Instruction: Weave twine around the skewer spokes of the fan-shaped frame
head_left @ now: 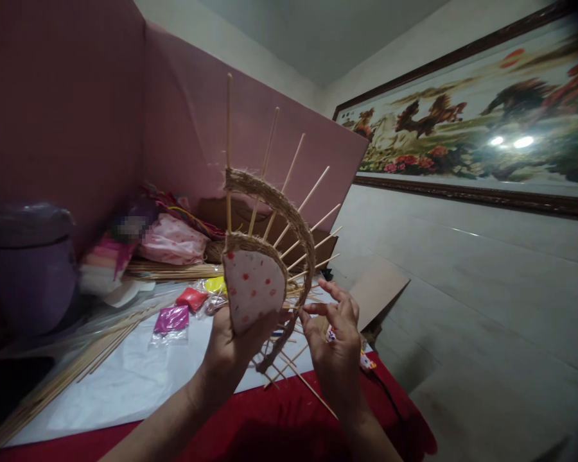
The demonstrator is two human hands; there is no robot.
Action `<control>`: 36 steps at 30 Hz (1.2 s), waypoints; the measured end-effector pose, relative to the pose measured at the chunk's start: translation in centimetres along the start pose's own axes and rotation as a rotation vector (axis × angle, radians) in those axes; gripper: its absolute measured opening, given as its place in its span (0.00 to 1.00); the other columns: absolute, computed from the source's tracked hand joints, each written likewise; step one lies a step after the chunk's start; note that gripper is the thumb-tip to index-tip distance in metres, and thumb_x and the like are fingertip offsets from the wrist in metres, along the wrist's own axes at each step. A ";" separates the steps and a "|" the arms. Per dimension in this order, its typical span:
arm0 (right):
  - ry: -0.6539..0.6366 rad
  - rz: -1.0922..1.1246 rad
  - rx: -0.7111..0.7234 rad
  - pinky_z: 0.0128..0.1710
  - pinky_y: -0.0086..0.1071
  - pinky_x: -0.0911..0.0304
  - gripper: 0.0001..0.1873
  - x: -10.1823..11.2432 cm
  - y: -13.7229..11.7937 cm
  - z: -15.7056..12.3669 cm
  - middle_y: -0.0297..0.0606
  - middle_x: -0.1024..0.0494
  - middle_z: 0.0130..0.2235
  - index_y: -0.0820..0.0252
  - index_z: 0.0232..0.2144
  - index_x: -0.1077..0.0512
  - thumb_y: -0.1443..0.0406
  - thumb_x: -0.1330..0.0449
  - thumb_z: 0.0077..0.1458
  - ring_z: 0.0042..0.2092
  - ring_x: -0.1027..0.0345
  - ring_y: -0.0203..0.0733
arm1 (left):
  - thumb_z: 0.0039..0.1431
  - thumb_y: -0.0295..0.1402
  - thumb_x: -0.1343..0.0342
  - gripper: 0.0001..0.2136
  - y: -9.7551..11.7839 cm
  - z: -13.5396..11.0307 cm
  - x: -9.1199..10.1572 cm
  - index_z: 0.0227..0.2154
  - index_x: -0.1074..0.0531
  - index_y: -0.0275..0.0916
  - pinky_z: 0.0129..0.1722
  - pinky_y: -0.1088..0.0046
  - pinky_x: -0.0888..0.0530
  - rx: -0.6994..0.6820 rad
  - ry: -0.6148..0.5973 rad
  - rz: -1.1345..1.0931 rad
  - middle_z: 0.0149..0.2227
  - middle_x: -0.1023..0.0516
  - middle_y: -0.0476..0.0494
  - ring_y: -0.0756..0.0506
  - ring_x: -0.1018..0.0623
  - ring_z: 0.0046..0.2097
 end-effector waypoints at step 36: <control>-0.005 0.033 -0.070 0.55 0.51 0.48 0.02 -0.2 0.1 0.0 0.40 0.33 0.53 0.57 0.28 0.30 0.68 0.42 0.53 0.58 0.47 0.48 | 0.46 0.32 0.38 0.08 -0.8 0.3 0.3 0.31 0.21 0.35 0.35 0.70 0.23 -0.072 -0.020 -0.032 0.31 0.19 0.40 0.40 0.20 0.34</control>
Point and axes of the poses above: each hand's wrist, its own z-axis towards the middle knuckle, its own x-axis out of the back of the hand, y = z × x, the point moved 4 cm from there along z, towards the middle knuckle
